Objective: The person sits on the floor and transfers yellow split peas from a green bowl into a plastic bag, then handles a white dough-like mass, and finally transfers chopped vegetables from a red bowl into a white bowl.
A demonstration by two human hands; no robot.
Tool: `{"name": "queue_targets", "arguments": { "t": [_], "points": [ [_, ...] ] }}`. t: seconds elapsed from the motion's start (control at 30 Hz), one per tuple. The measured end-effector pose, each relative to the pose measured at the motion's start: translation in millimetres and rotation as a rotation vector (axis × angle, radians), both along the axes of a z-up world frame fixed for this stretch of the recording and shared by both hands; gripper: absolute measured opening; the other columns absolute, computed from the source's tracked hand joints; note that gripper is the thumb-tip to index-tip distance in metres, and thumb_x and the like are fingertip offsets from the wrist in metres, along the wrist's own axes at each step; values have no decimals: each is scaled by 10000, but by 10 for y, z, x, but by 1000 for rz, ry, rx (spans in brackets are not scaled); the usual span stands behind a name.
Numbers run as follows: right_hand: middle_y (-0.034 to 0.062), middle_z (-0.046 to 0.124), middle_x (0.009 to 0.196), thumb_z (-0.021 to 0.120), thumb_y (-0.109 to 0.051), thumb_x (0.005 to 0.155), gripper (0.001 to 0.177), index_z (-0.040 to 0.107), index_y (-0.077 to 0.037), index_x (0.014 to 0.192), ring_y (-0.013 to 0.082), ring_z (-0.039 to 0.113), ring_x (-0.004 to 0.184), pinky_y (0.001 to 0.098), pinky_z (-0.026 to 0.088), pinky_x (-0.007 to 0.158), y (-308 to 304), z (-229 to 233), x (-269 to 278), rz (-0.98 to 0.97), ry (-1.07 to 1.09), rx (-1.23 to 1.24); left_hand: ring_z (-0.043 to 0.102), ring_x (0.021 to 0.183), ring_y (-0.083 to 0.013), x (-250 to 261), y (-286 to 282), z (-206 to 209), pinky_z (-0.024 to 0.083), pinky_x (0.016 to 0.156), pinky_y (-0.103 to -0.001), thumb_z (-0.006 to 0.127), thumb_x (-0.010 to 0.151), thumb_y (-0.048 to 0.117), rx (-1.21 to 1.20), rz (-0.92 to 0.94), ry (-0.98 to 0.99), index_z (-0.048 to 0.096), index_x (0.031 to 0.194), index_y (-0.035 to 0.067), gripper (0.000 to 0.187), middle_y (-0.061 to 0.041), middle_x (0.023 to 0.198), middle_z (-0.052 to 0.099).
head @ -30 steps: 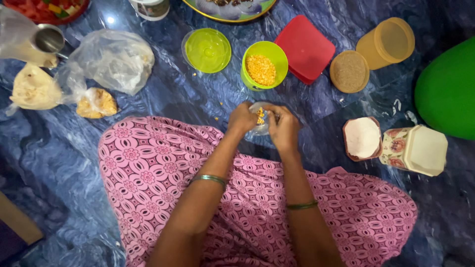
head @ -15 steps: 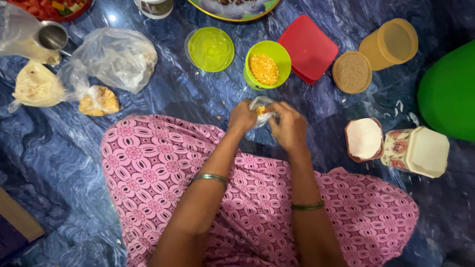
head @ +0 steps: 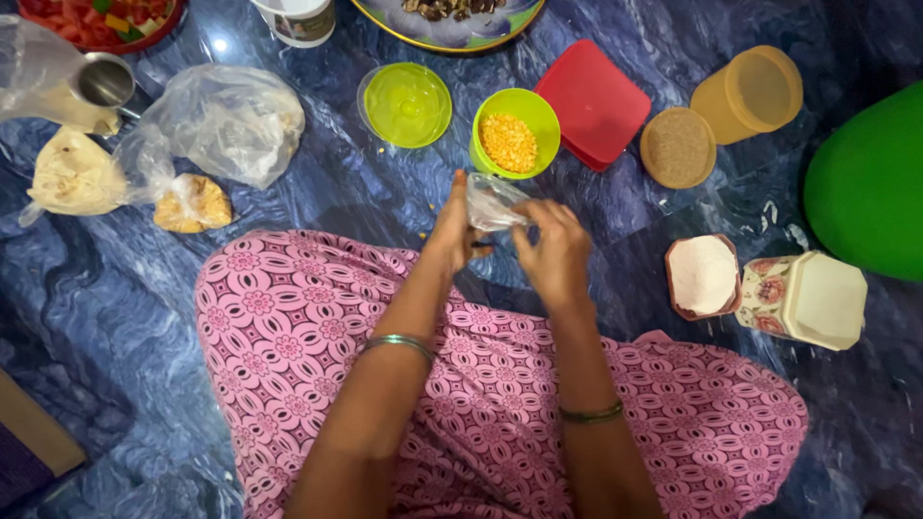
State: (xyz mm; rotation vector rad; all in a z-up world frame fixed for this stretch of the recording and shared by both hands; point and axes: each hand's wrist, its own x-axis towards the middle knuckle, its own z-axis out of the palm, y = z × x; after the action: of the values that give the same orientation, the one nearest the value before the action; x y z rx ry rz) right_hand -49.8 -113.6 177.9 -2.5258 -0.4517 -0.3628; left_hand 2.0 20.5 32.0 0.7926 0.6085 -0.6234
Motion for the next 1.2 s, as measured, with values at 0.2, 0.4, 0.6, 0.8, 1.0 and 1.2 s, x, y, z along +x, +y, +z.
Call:
{"name": "queue_targets", "arguments": {
  "t": [0.2, 0.4, 0.6, 0.8, 1.0, 1.2],
  "points": [
    [149, 730, 1036, 850, -173, 768, 350, 729, -16, 1056, 305, 714, 926, 388, 552, 796, -38, 428, -37, 331, 259, 113, 686, 1114, -341, -65, 19, 224, 545, 998, -568, 184, 932, 813, -381, 36, -71, 608, 1391, 92, 955, -173, 1228, 703],
    [251, 717, 868, 655, -119, 1053, 198, 818, -9, 1072, 423, 602, 770, 467, 444, 690, -158, 670, -45, -312, 454, 255, 708, 1077, -318, -82, -49, 369, 573, 970, -541, 215, 951, 784, -377, 21, -144, 600, 1364, 63, 916, -170, 1176, 721],
    [149, 749, 992, 617, -186, 1023, 213, 757, -25, 1035, 296, 742, 868, 379, 559, 749, 163, 482, -58, -9, 164, 203, 698, 1047, -286, -83, -41, 474, 574, 947, -511, 213, 968, 784, -396, 14, -142, 641, 1317, 83, 892, -112, 1145, 719],
    [142, 749, 1032, 545, -188, 1079, 274, 755, -14, 1053, 283, 747, 925, 372, 566, 802, 28, -77, -4, -46, 73, 302, 716, 976, -274, -91, -105, 457, 591, 901, -488, 260, 1021, 728, -500, 44, -105, 660, 1216, 69, 796, -115, 1080, 727],
    [133, 669, 896, 551, -318, 1241, 461, 671, 61, 1008, 171, 584, 783, 332, 464, 727, -107, -1145, 153, -271, 236, 1194, 712, 990, -272, -185, -287, 603, 560, 949, -457, 341, 1039, 610, -245, 60, -303, 676, 1275, 30, 710, -146, 1111, 733],
    [114, 734, 1068, 513, -512, 962, 517, 646, -87, 1223, 226, 711, 943, 354, 564, 810, -225, -1188, 0, -277, 783, 1929, 129, 1447, -612, -580, -730, 1150, 255, 1110, -566, 648, 956, 647, 1032, -448, -698, 156, 1590, -24, 1046, -472, 1517, 65]
  ]
}}
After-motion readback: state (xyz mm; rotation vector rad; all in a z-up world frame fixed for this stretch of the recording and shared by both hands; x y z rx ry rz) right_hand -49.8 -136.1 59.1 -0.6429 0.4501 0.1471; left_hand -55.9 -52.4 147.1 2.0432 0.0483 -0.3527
